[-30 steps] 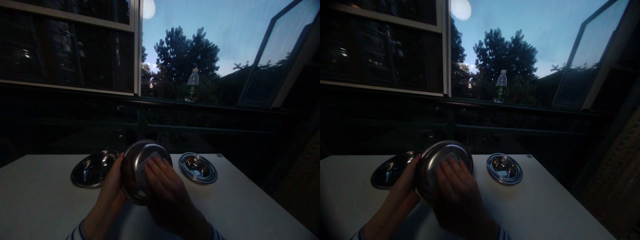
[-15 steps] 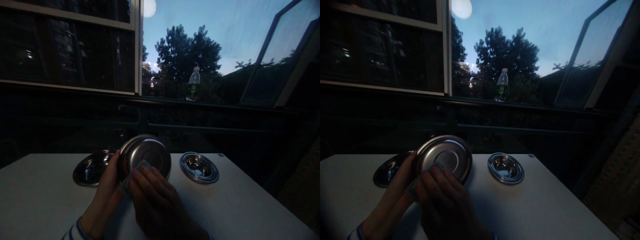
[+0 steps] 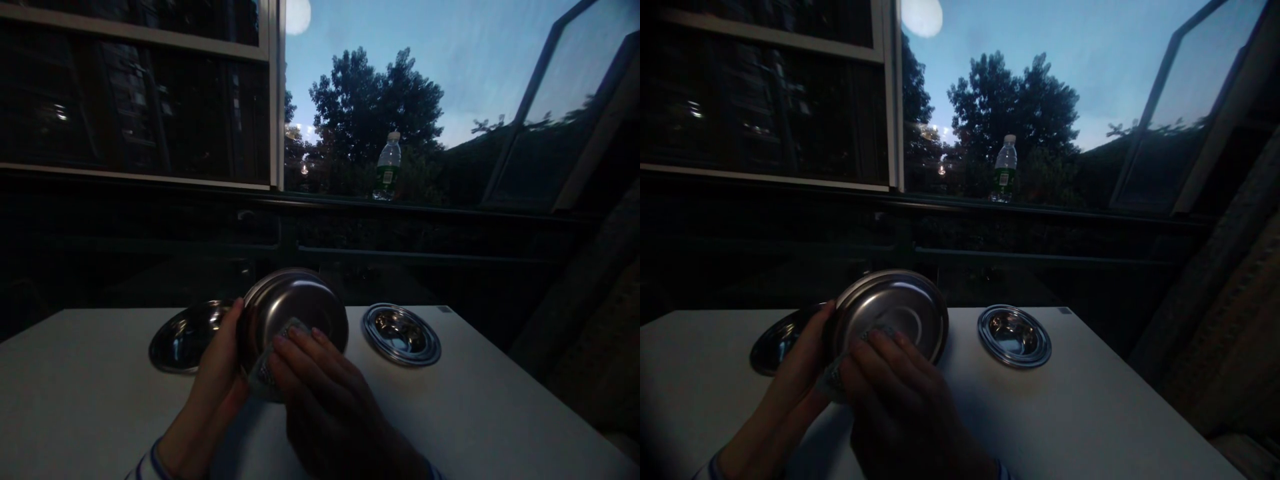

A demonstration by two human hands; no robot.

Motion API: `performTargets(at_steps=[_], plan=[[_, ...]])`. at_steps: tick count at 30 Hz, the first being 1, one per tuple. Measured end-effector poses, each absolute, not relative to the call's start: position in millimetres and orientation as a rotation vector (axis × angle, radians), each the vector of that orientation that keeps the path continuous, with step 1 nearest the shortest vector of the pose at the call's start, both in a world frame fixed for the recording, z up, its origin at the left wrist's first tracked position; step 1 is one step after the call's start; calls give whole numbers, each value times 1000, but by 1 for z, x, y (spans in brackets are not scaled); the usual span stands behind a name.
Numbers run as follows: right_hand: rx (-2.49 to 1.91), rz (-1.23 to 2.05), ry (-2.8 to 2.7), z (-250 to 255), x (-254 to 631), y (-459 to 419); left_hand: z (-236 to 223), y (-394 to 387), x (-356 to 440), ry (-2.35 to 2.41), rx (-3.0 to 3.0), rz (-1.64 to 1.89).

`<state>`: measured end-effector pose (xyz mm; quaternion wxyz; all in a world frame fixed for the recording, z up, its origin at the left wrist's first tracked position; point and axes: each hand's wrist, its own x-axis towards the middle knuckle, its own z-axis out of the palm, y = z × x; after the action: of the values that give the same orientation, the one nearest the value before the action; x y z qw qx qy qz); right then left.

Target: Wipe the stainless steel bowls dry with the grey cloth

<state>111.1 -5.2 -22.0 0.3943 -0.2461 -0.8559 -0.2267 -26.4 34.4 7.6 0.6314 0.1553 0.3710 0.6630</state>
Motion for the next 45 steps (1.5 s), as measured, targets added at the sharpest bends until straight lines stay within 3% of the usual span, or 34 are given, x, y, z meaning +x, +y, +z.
performTargets(at_steps=[13, 21, 26, 33, 40, 45], plan=[[-605, -557, -2151, -18, 110, -7, 10, 31, -21, 795, 366, 1454], [-606, -538, -2161, -21, 113, -6, 18, 35, -43, 697, 383, 1650], [-561, -523, -2095, -23, 107, -10, 13, 33, -35, 758, 316, 1482], [-614, -510, -2130, -16, 120, -4, 16, 35, -40, 733, 415, 1615], [-550, -483, -2165, -15, 119, -5, 11, 31, -26, 775, 371, 1448], [-658, -453, -2137, -17, 127, 1, 10, 31, -28, 741, 413, 1527]])
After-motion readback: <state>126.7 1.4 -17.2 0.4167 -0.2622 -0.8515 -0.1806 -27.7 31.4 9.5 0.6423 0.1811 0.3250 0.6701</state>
